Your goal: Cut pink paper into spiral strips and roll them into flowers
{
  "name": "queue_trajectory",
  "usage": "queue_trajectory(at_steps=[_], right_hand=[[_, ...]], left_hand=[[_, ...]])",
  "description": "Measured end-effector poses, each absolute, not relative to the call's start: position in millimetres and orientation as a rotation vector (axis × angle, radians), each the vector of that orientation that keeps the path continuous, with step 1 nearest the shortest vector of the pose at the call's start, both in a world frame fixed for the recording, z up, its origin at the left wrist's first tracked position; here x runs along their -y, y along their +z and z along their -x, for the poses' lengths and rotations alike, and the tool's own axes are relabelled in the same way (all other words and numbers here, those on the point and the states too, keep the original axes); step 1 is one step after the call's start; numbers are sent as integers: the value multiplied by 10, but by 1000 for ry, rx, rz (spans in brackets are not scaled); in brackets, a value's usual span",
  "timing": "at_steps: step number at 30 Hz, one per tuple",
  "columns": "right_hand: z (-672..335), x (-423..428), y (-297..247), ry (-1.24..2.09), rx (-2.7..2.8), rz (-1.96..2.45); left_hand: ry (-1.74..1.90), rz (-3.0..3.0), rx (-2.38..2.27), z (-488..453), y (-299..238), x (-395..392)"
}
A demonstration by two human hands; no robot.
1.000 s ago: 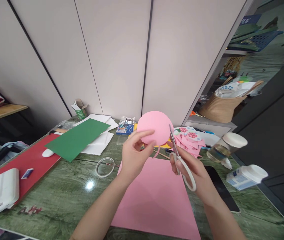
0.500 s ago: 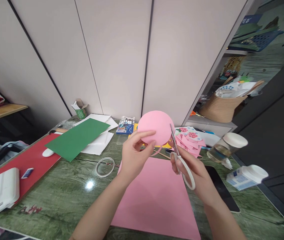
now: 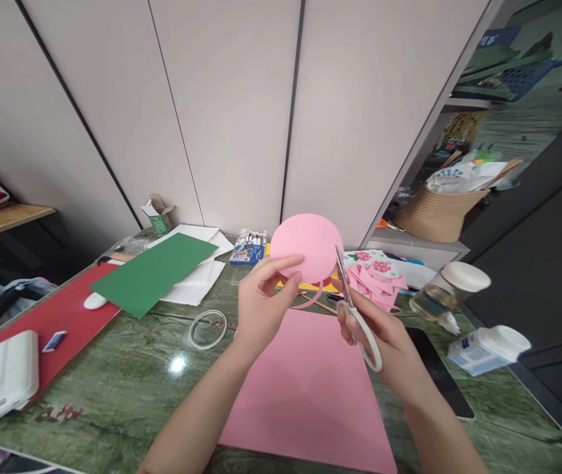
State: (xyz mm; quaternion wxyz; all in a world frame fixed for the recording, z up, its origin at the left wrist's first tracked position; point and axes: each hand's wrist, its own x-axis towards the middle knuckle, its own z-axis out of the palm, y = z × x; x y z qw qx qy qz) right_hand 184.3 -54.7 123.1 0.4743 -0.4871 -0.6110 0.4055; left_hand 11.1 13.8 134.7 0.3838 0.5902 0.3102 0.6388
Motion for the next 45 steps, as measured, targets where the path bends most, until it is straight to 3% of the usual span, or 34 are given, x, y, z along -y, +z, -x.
queue_trajectory(at_steps=[45], right_hand=[[-1749, 549, 1213, 1009, 1426, 1110]], left_hand=[[1659, -1405, -733, -171, 1302, -138]])
